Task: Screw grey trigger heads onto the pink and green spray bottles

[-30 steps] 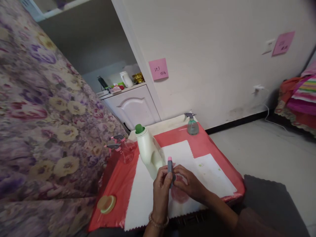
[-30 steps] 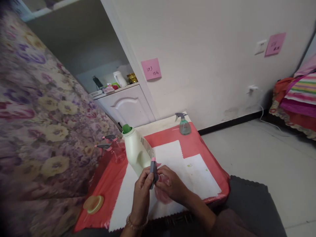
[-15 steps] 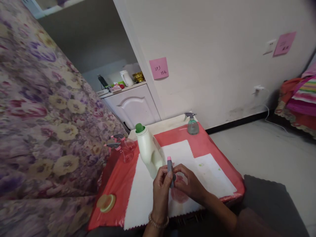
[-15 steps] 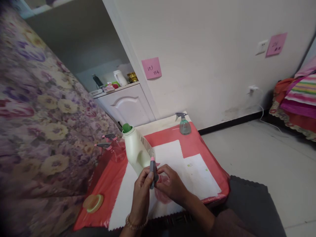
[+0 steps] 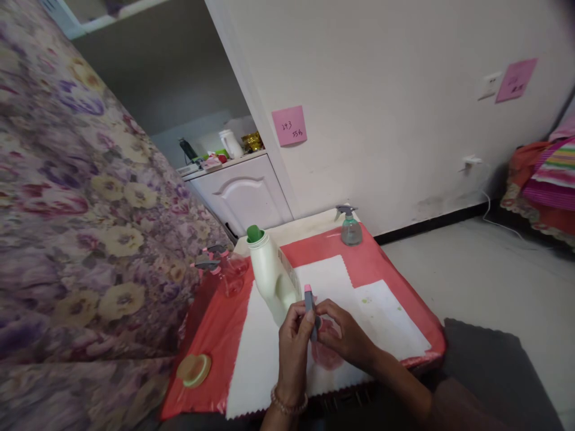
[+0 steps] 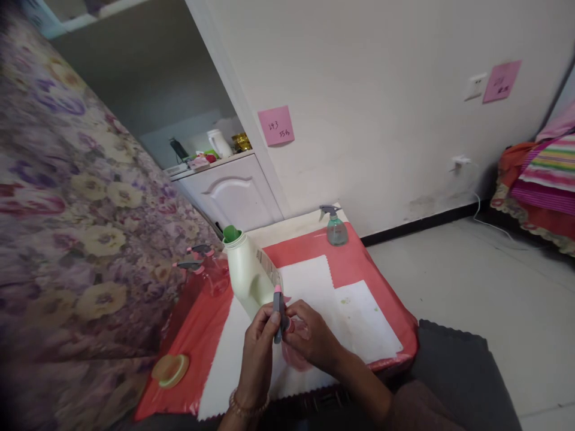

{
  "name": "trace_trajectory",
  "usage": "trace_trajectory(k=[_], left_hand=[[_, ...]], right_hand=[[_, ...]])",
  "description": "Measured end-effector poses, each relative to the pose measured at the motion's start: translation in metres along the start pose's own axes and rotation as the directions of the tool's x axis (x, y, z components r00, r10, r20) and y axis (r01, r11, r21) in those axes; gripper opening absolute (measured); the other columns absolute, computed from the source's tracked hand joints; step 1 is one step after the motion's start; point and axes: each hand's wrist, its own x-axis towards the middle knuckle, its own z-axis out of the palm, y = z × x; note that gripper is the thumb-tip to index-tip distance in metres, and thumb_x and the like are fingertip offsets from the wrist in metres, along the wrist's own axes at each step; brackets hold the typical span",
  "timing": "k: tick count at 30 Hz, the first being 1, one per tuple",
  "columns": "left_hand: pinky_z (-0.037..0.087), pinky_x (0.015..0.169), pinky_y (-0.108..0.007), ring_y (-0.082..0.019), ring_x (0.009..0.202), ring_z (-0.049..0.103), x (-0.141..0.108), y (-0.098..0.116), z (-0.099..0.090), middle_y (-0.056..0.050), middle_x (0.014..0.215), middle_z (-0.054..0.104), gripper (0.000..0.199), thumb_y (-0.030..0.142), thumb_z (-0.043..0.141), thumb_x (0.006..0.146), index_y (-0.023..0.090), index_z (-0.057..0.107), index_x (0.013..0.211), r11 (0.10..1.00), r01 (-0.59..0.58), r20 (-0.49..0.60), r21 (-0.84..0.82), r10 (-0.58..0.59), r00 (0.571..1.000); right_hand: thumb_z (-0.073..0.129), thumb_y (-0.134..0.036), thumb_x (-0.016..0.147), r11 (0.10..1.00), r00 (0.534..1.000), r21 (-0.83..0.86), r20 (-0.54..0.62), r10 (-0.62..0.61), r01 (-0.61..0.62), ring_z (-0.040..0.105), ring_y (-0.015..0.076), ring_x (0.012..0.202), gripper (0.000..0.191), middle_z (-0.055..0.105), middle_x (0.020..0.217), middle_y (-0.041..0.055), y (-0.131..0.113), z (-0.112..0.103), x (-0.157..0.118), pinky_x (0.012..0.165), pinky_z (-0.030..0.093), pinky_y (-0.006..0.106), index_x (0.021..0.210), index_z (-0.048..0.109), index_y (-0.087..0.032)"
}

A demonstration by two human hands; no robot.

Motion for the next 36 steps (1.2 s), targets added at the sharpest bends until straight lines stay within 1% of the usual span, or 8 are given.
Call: trace_trajectory(k=[2, 4, 8, 12, 18, 23, 30, 36], left_hand=[[0.044, 0.072, -0.026, -0.017, 0.078, 0.056, 0.000, 0.000, 0.000, -0.003, 0.087, 0.064, 0.028, 0.046, 0.062, 0.084, 0.018, 0.062, 0.079, 1.000, -0.013, -0.009, 0.002, 0.013, 1.000], [0.044, 0.072, -0.026, -0.017, 0.076, 0.055, 0.000, 0.001, 0.000, -0.002, 0.085, 0.063, 0.027, 0.046, 0.063, 0.083, 0.018, 0.062, 0.080, 1.000, -0.005, -0.009, -0.011, 0.005, 1.000], [0.043, 0.069, -0.025, -0.015, 0.072, 0.053, -0.002, 0.006, 0.001, 0.001, 0.076, 0.059, 0.025, 0.043, 0.061, 0.085, 0.019, 0.060, 0.084, 0.999, 0.004, 0.005, -0.047, -0.004, 1.000], [0.040, 0.068, -0.024, -0.014, 0.070, 0.052, -0.004, 0.011, -0.001, 0.002, 0.071, 0.058, 0.024, 0.042, 0.057, 0.089, 0.018, 0.059, 0.087, 0.999, -0.006, 0.006, -0.046, 0.007, 1.000], [0.041, 0.072, -0.027, -0.015, 0.074, 0.055, -0.009, 0.021, -0.002, -0.004, 0.085, 0.066, 0.032, 0.045, 0.056, 0.089, 0.016, 0.063, 0.101, 0.993, 0.011, -0.015, -0.117, -0.013, 1.000], [0.041, 0.071, -0.027, -0.014, 0.074, 0.054, -0.014, 0.031, -0.004, -0.007, 0.095, 0.068, 0.032, 0.043, 0.057, 0.089, 0.015, 0.062, 0.104, 0.991, -0.038, -0.021, -0.132, 0.035, 0.999], [0.044, 0.079, -0.028, -0.016, 0.081, 0.056, -0.020, 0.038, -0.004, -0.006, 0.097, 0.067, 0.029, 0.044, 0.059, 0.087, 0.017, 0.062, 0.097, 0.971, -0.145, -0.181, -0.191, 0.110, 0.977], [0.043, 0.072, -0.026, -0.015, 0.077, 0.056, -0.024, 0.050, -0.005, -0.006, 0.096, 0.068, 0.028, 0.044, 0.061, 0.086, 0.017, 0.062, 0.095, 0.985, -0.126, -0.166, -0.114, 0.106, 0.980]], right_hand=[[0.062, -0.033, 0.083, 0.999, 0.999, 0.001, 0.024, -0.038, 0.038, 0.059, 0.0215, 0.094, 0.017, 0.062, 0.098, 0.0041, 0.000, 0.000, 0.000, 0.087, 0.047, 0.036, 0.096, 0.061, -0.022], [0.065, -0.031, 0.081, 1.000, 1.000, 0.016, 0.013, -0.016, 0.016, 0.060, 0.0213, 0.094, 0.020, 0.062, 0.098, 0.0035, 0.000, 0.000, 0.000, 0.086, 0.047, 0.035, 0.098, 0.061, -0.022], [0.075, -0.023, 0.070, 0.997, 0.997, 0.038, -0.027, 0.067, -0.066, 0.061, 0.0221, 0.097, 0.037, 0.063, 0.101, 0.0024, -0.002, 0.001, -0.001, 0.089, 0.047, 0.036, 0.104, 0.060, -0.021], [0.081, -0.021, 0.062, 0.999, 0.999, -0.011, -0.004, 0.053, -0.053, 0.059, 0.0243, 0.103, 0.053, 0.062, 0.107, 0.0037, 0.009, 0.000, -0.005, 0.093, 0.047, 0.039, 0.111, 0.059, -0.022], [0.089, -0.021, 0.049, 0.986, 1.000, -0.168, -0.003, -0.019, 0.018, 0.054, 0.0304, 0.113, 0.085, 0.057, 0.121, 0.0081, 0.033, -0.002, -0.016, 0.098, 0.046, 0.046, 0.127, 0.053, -0.026], [0.085, -0.023, 0.053, 0.964, 0.999, -0.264, 0.030, 0.013, -0.005, 0.056, 0.0305, 0.108, 0.078, 0.058, 0.117, 0.0080, 0.033, -0.003, -0.021, 0.094, 0.048, 0.045, 0.125, 0.054, -0.024], [0.077, -0.016, 0.053, 0.943, 1.000, -0.331, 0.006, 0.028, -0.024, 0.055, 0.0297, 0.108, 0.073, 0.057, 0.115, 0.0089, 0.042, -0.001, -0.025, 0.098, 0.046, 0.045, 0.122, 0.053, -0.021], [0.076, -0.021, 0.057, 0.951, 0.999, -0.309, 0.031, 0.026, -0.015, 0.054, 0.0292, 0.110, 0.071, 0.057, 0.119, 0.0091, 0.041, -0.003, -0.026, 0.100, 0.045, 0.043, 0.124, 0.053, -0.019]])
